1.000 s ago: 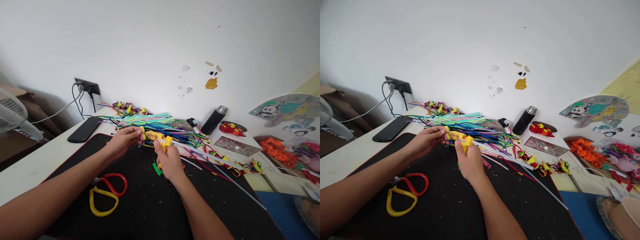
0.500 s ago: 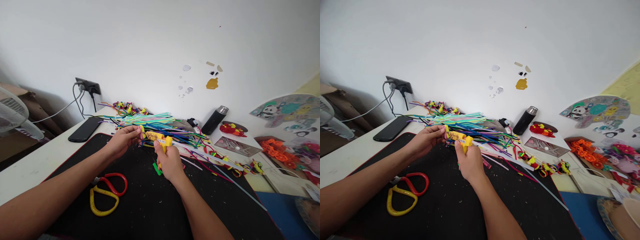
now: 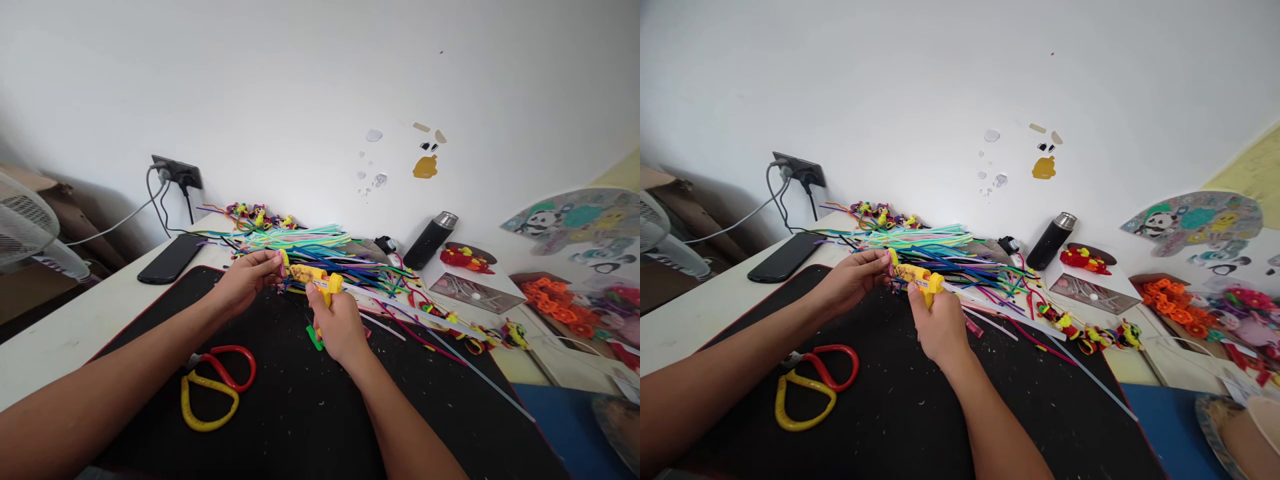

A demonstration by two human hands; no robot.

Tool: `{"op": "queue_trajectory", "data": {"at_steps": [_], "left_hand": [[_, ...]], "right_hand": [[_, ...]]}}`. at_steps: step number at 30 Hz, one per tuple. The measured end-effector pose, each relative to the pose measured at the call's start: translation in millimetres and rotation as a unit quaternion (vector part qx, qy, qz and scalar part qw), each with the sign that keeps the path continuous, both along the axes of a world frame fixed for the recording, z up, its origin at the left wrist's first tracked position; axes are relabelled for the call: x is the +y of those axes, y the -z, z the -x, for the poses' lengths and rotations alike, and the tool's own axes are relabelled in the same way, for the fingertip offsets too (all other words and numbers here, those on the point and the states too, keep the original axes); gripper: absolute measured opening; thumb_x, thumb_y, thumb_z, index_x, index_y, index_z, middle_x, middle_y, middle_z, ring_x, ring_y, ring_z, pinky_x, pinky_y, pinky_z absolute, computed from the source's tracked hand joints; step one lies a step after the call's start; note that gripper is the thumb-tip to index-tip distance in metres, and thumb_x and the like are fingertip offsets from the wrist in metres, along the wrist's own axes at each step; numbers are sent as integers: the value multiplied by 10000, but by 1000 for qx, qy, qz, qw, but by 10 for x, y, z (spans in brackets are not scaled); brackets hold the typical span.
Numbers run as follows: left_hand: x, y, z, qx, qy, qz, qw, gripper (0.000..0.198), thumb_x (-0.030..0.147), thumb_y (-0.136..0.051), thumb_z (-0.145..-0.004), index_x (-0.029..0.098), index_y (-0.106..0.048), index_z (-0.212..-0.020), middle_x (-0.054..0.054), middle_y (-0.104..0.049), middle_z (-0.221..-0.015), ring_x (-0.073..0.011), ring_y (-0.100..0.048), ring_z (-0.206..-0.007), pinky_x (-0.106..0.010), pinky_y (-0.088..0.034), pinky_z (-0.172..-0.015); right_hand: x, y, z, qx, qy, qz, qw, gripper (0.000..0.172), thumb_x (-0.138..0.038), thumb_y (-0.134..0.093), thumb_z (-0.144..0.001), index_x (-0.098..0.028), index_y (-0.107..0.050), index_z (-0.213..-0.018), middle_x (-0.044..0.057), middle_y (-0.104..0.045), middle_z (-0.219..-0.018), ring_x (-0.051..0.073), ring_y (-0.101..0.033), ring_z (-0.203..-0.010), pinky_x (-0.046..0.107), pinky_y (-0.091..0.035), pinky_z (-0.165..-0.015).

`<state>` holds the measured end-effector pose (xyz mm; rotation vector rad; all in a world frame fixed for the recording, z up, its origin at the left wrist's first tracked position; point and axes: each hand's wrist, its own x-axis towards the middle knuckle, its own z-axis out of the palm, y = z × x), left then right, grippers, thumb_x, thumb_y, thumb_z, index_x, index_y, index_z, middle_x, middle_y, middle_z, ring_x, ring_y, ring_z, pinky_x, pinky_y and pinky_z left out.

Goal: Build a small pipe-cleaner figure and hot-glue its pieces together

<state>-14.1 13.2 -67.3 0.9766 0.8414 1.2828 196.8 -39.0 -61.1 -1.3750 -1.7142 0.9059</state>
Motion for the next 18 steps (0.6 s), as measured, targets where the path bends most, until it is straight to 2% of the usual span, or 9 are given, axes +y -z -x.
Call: {"op": "queue_trajectory", "data": {"at_steps": [9,18], "left_hand": [[25,37,28,-1,-5,0,1000,305,424,-930,-756,165,-777,-812,-39,-708,-776,-136,-632,-693,-226,-542,-661],[30,12,22,-5,-9,-11,1000,295,406,-917,-765,157,-760,-779,-36,-702,-769,-136,-622,-688,-236,-532,-670]], "right_hand": [[-40,-59,19,-14,0,9,1000,642,-704,-432,-1010,-238,-516,-577,11,-508,-404,166,-534,-408,260,-384,-461],[-21,-31,15,-7,3,13,1000,651,-730,-425,-1003,-241,-507,-582,12,-516,-423,167,-545,-415,263,-386,-462]]}}
